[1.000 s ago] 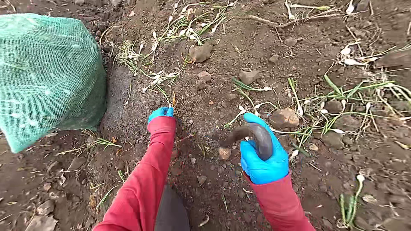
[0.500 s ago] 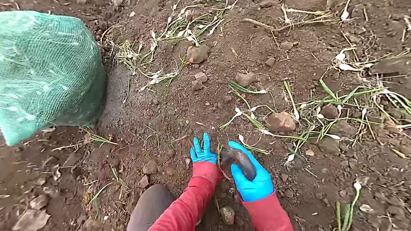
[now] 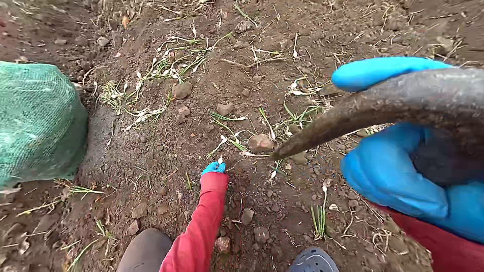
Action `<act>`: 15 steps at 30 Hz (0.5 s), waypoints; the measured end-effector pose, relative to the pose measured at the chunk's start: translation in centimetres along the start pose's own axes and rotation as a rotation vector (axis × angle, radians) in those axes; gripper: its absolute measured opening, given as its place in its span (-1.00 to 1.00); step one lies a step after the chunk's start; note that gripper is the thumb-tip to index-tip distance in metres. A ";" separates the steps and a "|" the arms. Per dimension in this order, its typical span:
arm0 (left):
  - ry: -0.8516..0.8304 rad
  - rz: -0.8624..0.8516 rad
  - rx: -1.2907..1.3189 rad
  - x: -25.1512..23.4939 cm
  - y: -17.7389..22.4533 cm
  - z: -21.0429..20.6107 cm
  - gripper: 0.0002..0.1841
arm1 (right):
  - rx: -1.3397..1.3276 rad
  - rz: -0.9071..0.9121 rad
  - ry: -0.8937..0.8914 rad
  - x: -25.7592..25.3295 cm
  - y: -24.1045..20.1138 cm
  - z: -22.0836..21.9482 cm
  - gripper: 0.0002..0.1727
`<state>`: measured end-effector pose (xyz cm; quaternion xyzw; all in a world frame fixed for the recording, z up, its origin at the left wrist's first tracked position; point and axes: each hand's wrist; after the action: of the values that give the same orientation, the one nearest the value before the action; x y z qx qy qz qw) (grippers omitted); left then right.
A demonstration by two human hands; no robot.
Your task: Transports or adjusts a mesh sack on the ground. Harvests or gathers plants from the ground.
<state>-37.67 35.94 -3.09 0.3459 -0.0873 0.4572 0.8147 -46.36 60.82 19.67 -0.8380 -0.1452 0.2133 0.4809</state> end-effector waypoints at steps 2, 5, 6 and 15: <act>0.056 -0.132 -0.038 0.3 -0.5 4.2 -0.66 | 0.126 -0.059 0.162 4.8 8.1 0.5 -0.33; 0.162 -0.424 -0.110 0.0 1.3 6.7 -0.66 | 0.336 -0.247 0.324 10.4 21.3 2.5 -0.33; 0.107 -0.540 -0.178 0.1 1.2 6.3 -0.65 | 0.331 -0.318 0.333 11.8 22.3 2.7 -0.31; -0.209 -0.057 -0.481 2.1 -3.8 10.9 -0.78 | -0.147 -0.224 0.160 6.0 18.5 -0.8 -0.30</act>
<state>-31.50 29.10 4.16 0.1901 -0.2673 0.3621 0.8725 -40.07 53.77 2.71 -0.8638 -0.2140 0.0798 0.4491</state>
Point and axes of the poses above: each hand's wrist, its own x-axis away from the middle knuckle, its own z-axis out of the back of the hand, y = z × x, and after that the axes turned 11 degrees about y, right-handed
